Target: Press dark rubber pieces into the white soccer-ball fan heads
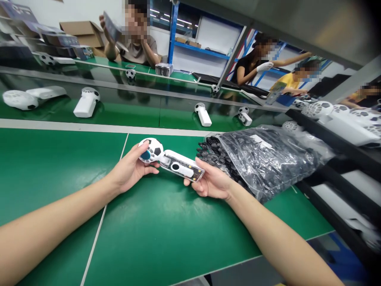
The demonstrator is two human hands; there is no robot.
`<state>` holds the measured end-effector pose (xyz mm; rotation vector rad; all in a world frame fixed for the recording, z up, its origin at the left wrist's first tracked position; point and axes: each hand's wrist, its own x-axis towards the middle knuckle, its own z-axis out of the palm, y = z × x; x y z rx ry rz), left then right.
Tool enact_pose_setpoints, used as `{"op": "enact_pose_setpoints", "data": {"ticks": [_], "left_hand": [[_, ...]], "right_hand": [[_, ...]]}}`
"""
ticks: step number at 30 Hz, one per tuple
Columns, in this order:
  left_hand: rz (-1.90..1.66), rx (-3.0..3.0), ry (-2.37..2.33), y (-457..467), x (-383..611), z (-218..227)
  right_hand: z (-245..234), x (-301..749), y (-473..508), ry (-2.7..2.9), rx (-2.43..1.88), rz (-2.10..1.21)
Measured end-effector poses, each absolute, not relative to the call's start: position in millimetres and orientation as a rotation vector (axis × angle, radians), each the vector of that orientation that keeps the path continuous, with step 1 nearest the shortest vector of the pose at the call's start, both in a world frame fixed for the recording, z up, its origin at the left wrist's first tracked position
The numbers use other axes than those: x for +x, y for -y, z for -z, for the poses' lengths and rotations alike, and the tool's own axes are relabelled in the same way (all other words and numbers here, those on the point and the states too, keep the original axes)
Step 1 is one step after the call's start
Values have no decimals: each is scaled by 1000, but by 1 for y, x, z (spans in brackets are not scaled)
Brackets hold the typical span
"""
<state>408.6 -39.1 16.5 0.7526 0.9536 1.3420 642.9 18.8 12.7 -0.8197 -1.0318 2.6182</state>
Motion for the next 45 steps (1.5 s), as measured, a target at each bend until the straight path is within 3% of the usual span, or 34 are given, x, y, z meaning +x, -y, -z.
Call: {"op": "enact_pose_setpoints", "data": {"ticks": [6,14,39,45], "left_hand": [[-1363,767,-898,40,410,-17],[-1219,839,-863,45,414,-14],[-1293,823,-1014,43,420,-10],[-1255,897,-996,48,425,-5]], "right_hand": [[-10,639,-13,793,-634,-2879],[-10,632,-4,685,-460,-2946],[2,620,14,1091,-626,-2627],[1,617,15,1223,-742,-2352]]}}
